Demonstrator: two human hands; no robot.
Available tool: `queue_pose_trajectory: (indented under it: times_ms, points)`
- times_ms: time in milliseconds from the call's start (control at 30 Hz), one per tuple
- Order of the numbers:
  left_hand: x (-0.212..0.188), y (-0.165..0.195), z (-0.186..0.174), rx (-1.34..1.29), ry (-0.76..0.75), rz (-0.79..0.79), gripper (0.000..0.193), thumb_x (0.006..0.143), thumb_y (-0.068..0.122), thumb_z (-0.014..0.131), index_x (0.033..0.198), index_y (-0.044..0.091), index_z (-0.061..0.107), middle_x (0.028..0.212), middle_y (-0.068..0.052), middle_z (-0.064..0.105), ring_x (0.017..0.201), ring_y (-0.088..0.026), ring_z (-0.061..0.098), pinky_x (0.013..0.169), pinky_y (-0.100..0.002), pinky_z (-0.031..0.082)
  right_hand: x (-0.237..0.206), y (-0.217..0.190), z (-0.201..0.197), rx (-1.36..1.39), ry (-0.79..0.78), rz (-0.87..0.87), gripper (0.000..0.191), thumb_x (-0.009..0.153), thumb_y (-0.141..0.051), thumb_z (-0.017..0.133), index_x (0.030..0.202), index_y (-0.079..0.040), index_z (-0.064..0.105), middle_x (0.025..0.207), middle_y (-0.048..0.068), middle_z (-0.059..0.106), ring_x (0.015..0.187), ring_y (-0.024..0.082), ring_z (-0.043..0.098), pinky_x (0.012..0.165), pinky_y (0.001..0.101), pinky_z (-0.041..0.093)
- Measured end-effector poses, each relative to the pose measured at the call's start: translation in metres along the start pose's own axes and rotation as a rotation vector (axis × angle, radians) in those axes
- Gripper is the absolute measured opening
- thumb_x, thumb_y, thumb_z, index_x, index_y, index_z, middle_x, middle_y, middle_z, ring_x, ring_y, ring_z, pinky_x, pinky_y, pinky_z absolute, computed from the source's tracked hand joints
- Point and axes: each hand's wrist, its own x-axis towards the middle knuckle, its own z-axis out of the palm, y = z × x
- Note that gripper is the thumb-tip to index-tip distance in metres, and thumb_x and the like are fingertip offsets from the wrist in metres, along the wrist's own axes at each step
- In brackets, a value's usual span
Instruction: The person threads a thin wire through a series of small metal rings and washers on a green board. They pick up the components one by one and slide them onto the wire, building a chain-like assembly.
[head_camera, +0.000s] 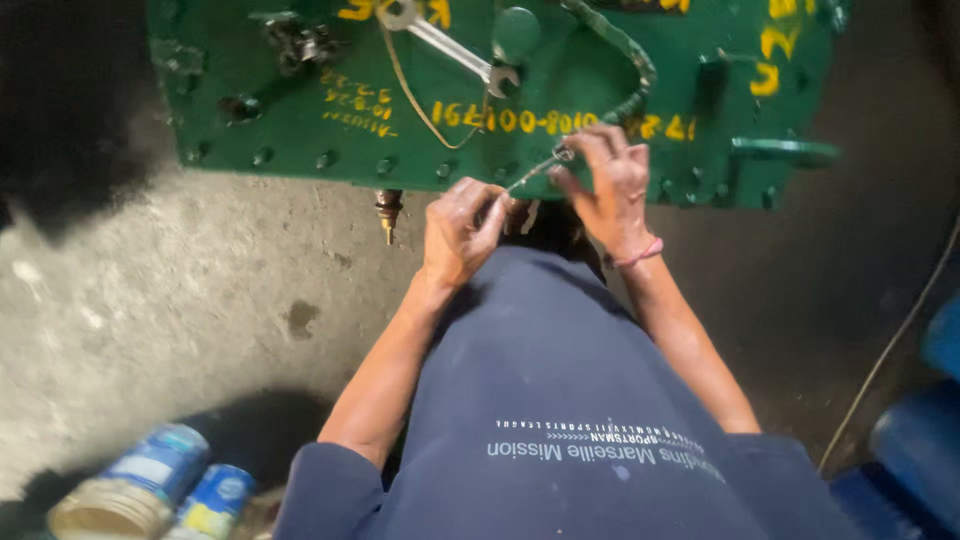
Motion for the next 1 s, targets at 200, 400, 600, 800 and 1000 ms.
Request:
queue_pose_trajectory:
  times_ms: [200,400,600,800,1000]
  points:
    - [-0.005,-0.021,-0.026,0.025,-0.02,0.211,0.014,0.091,0.014,0.076,0.097,0.004,0.071,0.094,-0.014,0.07,0.086,-0.034,0.069,0.074,-0.042,0.055,0.015,-0.037,0.02,0.081,-0.121,-0.137,0.01,0.098,-0.014,0.073,0.106,-0.009,0.07,0.1,0.007,0.071,0.086,0.028,0.064,0.078,0.0389,0.042]
    - [0.052,-0.096,-0.099,0.401,0.583,0.334,0.022,0.085,0.003,0.068,0.107,0.006,0.07,0.106,-0.012,0.069,0.104,-0.033,0.067,0.101,-0.046,0.056,0.01,-0.041,0.022,0.192,-0.07,-0.062,0.011,0.101,-0.016,0.074,0.105,-0.007,0.072,0.104,0.007,0.074,0.088,0.025,0.068,0.077,0.0359,0.044]
    - [0.11,-0.156,-0.139,0.614,0.555,-0.052,0.053,0.078,0.002,0.081,0.125,0.004,0.058,0.125,-0.016,0.062,0.115,-0.038,0.057,0.1,-0.045,0.051,0.001,-0.044,0.029,0.2,-0.088,-0.012,0.013,0.101,-0.016,0.075,0.109,-0.006,0.072,0.105,0.009,0.074,0.092,0.028,0.068,0.08,0.0375,0.048]
    - [0.095,-0.154,-0.133,0.502,0.6,-0.047,0.051,0.08,0.001,0.081,0.127,0.003,0.061,0.121,-0.016,0.066,0.113,-0.037,0.061,0.099,-0.044,0.051,0.004,-0.05,0.026,0.223,-0.071,0.03,0.012,0.1,-0.015,0.075,0.108,-0.006,0.072,0.105,0.009,0.074,0.09,0.028,0.068,0.08,0.0381,0.049]
    - [0.035,-0.097,-0.069,-0.88,0.28,-0.326,0.038,0.086,-0.002,0.08,0.123,-0.001,0.071,0.111,-0.006,0.076,0.101,-0.014,0.072,0.096,-0.028,0.059,0.014,-0.05,0.029,0.196,-0.05,0.018,0.009,0.101,-0.017,0.075,0.104,-0.009,0.072,0.102,0.007,0.074,0.087,0.026,0.069,0.077,0.0366,0.046]
